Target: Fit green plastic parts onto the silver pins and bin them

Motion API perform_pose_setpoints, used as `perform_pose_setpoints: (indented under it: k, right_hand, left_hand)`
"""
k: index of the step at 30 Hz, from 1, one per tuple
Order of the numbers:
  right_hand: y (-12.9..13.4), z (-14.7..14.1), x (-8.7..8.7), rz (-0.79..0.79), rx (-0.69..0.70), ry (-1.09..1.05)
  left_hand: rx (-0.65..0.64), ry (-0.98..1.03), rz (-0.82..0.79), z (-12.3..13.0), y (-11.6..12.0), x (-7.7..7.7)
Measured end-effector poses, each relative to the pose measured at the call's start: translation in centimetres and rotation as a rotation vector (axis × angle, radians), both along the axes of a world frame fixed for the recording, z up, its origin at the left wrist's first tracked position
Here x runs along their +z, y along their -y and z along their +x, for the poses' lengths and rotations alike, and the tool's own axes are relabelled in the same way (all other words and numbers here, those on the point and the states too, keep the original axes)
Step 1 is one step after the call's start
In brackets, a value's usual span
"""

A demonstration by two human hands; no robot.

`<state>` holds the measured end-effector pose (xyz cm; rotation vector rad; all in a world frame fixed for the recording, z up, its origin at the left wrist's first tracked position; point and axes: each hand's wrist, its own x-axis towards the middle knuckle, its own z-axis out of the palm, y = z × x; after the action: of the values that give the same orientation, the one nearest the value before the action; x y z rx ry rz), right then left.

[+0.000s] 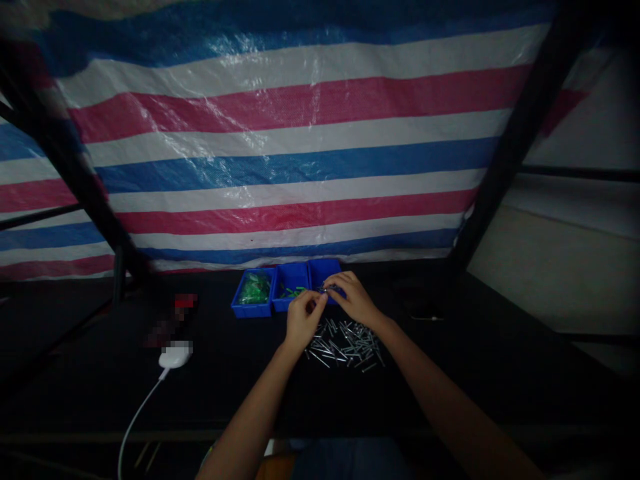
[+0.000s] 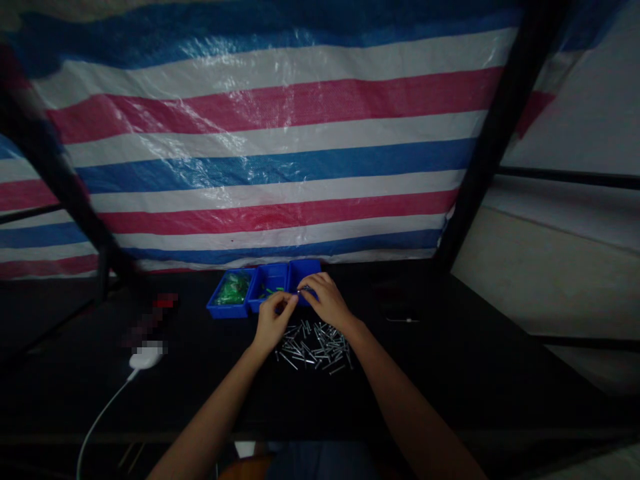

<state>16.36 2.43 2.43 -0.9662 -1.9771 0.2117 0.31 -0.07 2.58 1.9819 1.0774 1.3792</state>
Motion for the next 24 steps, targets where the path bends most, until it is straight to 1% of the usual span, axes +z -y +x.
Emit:
perform_pose_setpoints:
  k: [4, 9, 15, 20, 22, 24]
  right_hand:
    - [-0.4, 0.2, -0.2, -0.005, -0.009, -0.089]
    - [-1.0, 0.5, -0.5, -0.03, -0.045, -0.185]
    - [-0.8, 0.5, 0.0, -0.077, 0.047, -0.312]
    - [-0.8, 0.4, 0.2, -0.09, 0.057, -0.336]
    - [-1.0, 0.5, 0.1, -0.07, 0.039, -0.328]
    - [-1.2, 0.8, -0.1, -0.022, -0.029, -0.337]
  left_hand:
    - [-0.058, -0.023, -0.028, 0.1, 0.0, -0.1]
    - [-0.054, -0.029, -0.028, 0.1, 0.0, -0.2]
    - [-0.045, -0.044, -0.034, 0.1, -0.3, -0.4]
    - [-0.02, -0.06, -0.023, 0.0, -0.3, -0.8]
    - [-0.014, -0.074, -0.018, 0.1, -0.2, -0.8]
    - [-0.006, -0.069, -0.017, 0.3, -0.2, -0.3]
